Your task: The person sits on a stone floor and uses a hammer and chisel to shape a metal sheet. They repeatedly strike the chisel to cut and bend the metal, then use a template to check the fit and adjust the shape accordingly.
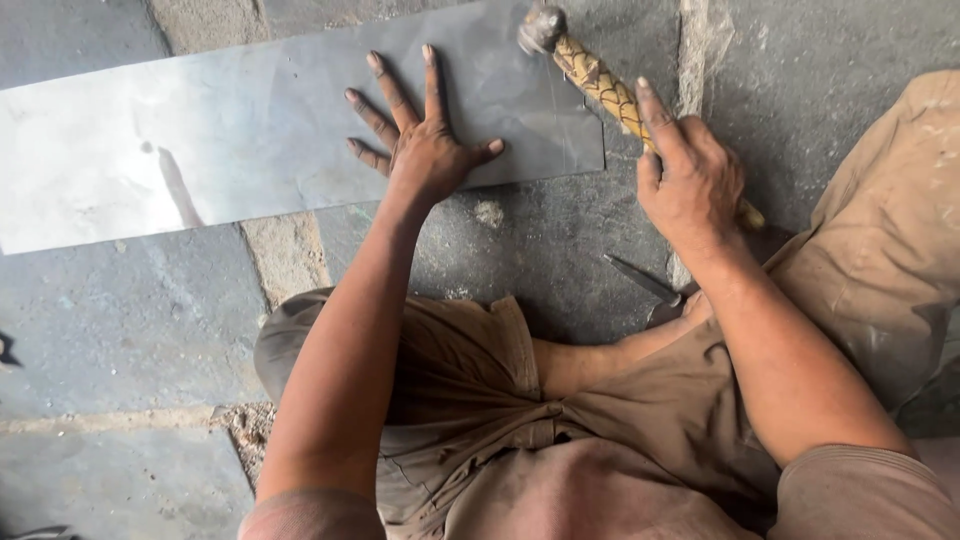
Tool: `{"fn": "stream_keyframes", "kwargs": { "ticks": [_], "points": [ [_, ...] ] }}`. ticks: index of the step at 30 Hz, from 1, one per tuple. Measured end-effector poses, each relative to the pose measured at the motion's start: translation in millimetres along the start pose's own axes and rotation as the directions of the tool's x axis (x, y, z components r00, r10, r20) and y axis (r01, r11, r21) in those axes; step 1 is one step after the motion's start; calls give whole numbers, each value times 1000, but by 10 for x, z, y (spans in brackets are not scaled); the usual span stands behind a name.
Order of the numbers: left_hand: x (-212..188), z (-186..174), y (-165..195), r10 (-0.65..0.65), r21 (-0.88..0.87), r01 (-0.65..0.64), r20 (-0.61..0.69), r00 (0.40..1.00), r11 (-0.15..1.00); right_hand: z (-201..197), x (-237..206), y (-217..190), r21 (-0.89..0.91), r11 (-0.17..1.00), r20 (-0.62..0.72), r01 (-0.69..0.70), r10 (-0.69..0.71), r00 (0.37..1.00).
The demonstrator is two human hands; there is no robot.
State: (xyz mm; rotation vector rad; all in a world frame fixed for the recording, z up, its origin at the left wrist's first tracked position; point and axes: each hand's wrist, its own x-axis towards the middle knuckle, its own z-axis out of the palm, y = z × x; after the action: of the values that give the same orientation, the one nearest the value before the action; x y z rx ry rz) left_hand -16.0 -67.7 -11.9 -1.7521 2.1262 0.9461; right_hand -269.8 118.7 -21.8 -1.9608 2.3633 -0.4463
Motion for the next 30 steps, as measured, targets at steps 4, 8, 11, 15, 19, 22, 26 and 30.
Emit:
{"fn": "stream_keyframes", "kwargs": {
  "ticks": [4,8,11,15,19,22,26,30],
  "points": [
    [-6,-49,18,3,12,-3,5,1000,1000,-69,26,20,119,992,5,-48,48,999],
    [-19,7,-22,12,-31,-12,-17,1000,999,-37,-20,57,60,998,4,-4,3,1000],
    [8,40,-50,20,-17,-20,-16,1000,1000,7,-13,87,-6,1000,31,-23,23,999],
    [5,21,-30,23,-14,-23,-15,1000,1000,21,126,55,63,998,-3,-23,23,1000],
    [11,-22,49,-35,16,35,43,998,999,46,323,-7,3,1000,-4,-30,30,1000],
    [10,-30,64,-14,20,13,29,999,1000,51,344,-7,74,997,-39,-26,29,999],
    [29,-3,61,-24,44,22,38,999,999,119,327,21,22,997,17,-77,77,997],
    [65,15,60,-38,70,35,45,998,997,180,313,32,33,995,9,-98,98,995]
  ]
}}
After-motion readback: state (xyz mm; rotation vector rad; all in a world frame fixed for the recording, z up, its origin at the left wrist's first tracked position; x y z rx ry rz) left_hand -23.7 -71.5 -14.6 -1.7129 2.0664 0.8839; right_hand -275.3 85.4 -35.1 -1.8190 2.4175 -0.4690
